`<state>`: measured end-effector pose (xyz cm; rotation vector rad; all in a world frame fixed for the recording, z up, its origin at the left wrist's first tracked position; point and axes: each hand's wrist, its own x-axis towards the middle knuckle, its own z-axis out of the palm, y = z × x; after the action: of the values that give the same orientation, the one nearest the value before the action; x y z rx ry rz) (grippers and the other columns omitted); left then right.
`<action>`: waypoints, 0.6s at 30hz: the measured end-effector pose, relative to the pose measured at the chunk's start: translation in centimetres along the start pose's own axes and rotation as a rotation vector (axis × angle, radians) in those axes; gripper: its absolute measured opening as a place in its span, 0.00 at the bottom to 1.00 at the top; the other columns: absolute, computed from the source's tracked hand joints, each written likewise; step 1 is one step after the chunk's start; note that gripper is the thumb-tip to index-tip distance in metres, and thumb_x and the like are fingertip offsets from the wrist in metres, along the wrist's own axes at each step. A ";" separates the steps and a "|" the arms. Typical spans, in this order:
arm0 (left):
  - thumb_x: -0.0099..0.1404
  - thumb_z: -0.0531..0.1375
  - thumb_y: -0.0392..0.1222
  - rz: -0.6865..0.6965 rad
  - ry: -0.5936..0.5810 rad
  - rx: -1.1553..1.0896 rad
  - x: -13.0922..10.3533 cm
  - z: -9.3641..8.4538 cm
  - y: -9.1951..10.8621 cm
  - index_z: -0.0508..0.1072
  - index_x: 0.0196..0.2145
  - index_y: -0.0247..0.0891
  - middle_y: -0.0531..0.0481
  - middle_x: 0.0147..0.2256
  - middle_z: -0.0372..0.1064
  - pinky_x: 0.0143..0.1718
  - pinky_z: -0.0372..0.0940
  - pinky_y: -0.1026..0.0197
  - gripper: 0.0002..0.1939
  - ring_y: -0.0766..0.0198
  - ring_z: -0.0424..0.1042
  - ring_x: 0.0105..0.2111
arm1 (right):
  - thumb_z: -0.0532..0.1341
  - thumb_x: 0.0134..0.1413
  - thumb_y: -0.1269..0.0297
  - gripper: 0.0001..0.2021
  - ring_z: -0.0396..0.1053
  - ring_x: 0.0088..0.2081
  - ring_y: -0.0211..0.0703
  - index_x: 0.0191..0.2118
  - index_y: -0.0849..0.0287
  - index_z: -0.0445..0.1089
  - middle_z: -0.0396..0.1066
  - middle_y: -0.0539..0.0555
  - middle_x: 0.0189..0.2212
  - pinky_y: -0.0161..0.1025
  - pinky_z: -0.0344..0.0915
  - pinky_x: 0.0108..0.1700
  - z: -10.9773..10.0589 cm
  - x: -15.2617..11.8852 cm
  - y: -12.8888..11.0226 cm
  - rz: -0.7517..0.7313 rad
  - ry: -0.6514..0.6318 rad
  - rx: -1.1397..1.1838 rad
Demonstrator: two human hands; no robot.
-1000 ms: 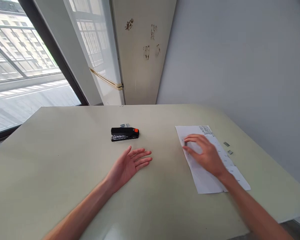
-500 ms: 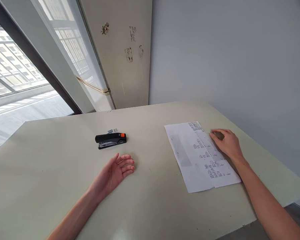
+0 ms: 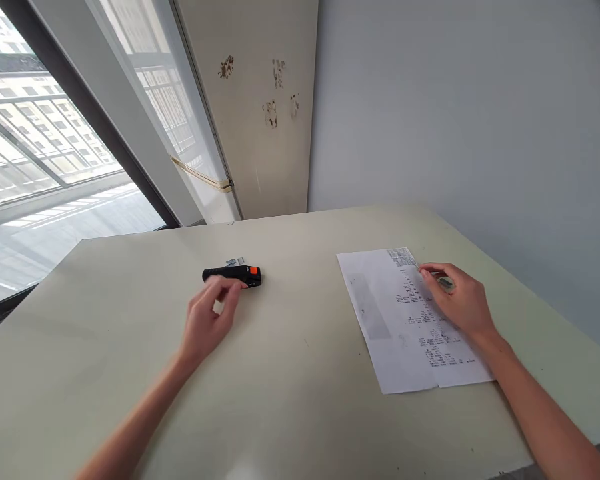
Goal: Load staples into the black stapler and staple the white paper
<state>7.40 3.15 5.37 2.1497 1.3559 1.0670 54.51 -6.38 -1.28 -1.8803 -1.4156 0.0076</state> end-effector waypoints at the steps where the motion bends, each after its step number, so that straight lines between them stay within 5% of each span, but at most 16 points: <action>1: 0.77 0.53 0.52 0.064 0.060 0.073 0.8 -0.3 -0.2 0.74 0.40 0.41 0.44 0.38 0.72 0.43 0.64 0.54 0.16 0.56 0.67 0.37 | 0.58 0.67 0.50 0.15 0.78 0.43 0.52 0.46 0.52 0.77 0.82 0.56 0.46 0.45 0.72 0.39 0.0 -0.1 -0.2 -0.006 -0.004 0.000; 4: 0.75 0.56 0.54 0.161 0.059 0.253 3.2 -1.3 -1.4 0.74 0.49 0.41 0.40 0.49 0.73 0.56 0.62 0.47 0.16 0.48 0.67 0.51 | 0.58 0.68 0.51 0.14 0.78 0.43 0.50 0.46 0.52 0.77 0.82 0.55 0.45 0.44 0.72 0.40 0.0 -0.3 -0.4 -0.027 -0.021 0.000; 7: 0.73 0.58 0.59 0.172 -0.168 0.354 4.5 -2.3 -2.9 0.74 0.54 0.43 0.40 0.52 0.74 0.61 0.57 0.44 0.22 0.43 0.66 0.57 | 0.58 0.67 0.51 0.13 0.78 0.43 0.50 0.46 0.51 0.77 0.82 0.54 0.44 0.43 0.72 0.39 0.0 -0.4 -0.5 -0.041 -0.033 0.004; 10: 0.73 0.56 0.63 0.126 -0.297 0.377 4.6 -2.9 -4.2 0.75 0.56 0.45 0.43 0.52 0.77 0.58 0.60 0.47 0.24 0.44 0.70 0.54 | 0.58 0.67 0.51 0.13 0.78 0.43 0.50 0.45 0.50 0.77 0.82 0.53 0.45 0.43 0.72 0.39 0.0 -0.4 -0.4 -0.014 -0.030 0.013; 14: 0.72 0.55 0.66 0.000 -0.333 0.341 4.0 -3.8 -4.6 0.76 0.57 0.49 0.46 0.54 0.77 0.44 0.65 0.55 0.26 0.50 0.75 0.43 | 0.59 0.66 0.51 0.13 0.79 0.41 0.51 0.45 0.50 0.77 0.83 0.53 0.43 0.45 0.72 0.38 0.0 -0.3 -0.3 0.002 -0.037 0.023; 18: 0.68 0.58 0.68 -0.067 -0.376 0.339 3.5 -5.0 -4.1 0.78 0.54 0.50 0.48 0.52 0.79 0.42 0.66 0.57 0.27 0.51 0.77 0.41 | 0.59 0.67 0.51 0.13 0.80 0.43 0.53 0.45 0.49 0.77 0.83 0.54 0.41 0.43 0.72 0.34 -0.3 -0.5 -1.7 -0.027 -0.070 0.034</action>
<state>2.00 7.83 7.22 2.3648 1.4884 0.3943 53.09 -6.83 -0.34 -1.8496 -1.4788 0.0844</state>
